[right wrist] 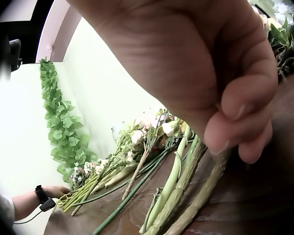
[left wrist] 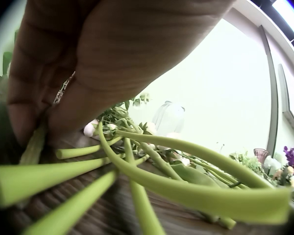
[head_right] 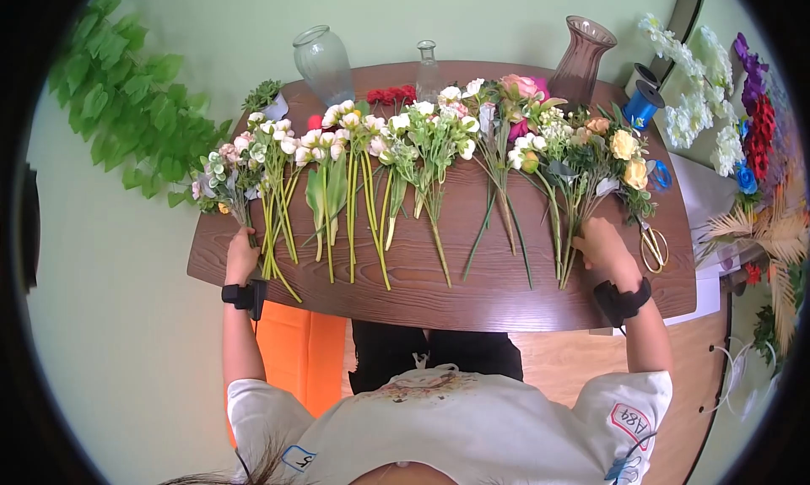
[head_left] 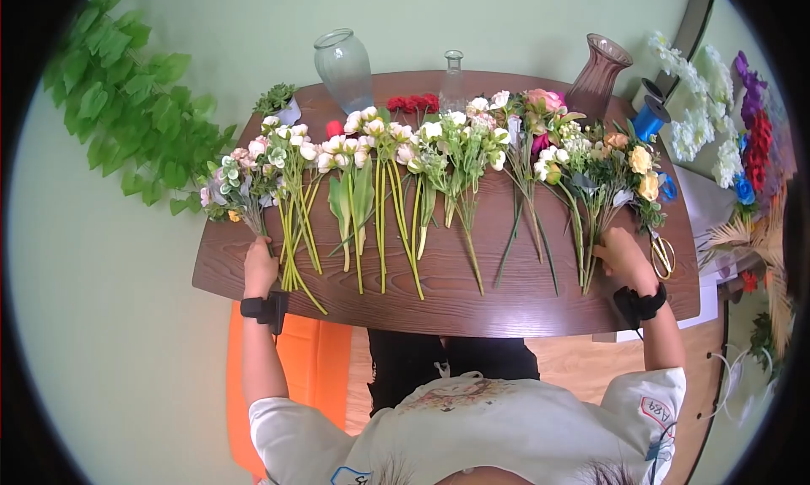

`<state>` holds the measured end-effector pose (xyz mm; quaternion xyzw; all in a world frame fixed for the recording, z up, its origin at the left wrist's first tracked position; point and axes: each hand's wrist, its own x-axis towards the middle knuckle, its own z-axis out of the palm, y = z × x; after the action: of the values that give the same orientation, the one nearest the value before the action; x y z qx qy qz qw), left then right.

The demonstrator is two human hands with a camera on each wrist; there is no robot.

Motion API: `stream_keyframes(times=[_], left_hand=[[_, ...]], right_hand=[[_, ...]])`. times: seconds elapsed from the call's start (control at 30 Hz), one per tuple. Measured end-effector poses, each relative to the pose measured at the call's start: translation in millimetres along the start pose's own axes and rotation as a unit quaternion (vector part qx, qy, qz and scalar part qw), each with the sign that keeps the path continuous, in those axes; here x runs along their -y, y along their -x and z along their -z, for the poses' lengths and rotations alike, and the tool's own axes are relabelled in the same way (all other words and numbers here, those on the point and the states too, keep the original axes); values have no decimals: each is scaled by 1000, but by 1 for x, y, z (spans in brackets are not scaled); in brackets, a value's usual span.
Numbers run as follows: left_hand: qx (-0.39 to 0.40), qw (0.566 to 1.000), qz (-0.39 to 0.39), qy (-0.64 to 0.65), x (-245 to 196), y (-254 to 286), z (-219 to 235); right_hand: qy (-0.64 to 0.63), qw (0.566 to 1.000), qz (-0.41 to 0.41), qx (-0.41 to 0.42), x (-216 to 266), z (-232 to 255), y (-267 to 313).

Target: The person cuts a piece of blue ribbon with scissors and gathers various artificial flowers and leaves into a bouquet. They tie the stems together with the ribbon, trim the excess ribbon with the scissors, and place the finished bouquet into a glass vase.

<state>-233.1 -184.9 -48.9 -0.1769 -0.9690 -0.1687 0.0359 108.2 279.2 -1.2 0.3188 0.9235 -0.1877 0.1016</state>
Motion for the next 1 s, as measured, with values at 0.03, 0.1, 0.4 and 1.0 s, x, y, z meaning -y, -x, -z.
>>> stream_keyframes(times=[0.03,0.1,0.4,1.0], left_hand=[[0,1000,0,0,-4,3,0],[16,1000,-3,13,-9,8,1],[18,999,-27,-16,-45,25,13],[188,902,-389,-7,-201,50,-22]], right_hand=[[-26,1000,-12,8,3,-1,2],[-52,998,-25,14,8,-2,3],[-59,998,8,22,11,10,8],[27,987,42,-150,32,37,19]])
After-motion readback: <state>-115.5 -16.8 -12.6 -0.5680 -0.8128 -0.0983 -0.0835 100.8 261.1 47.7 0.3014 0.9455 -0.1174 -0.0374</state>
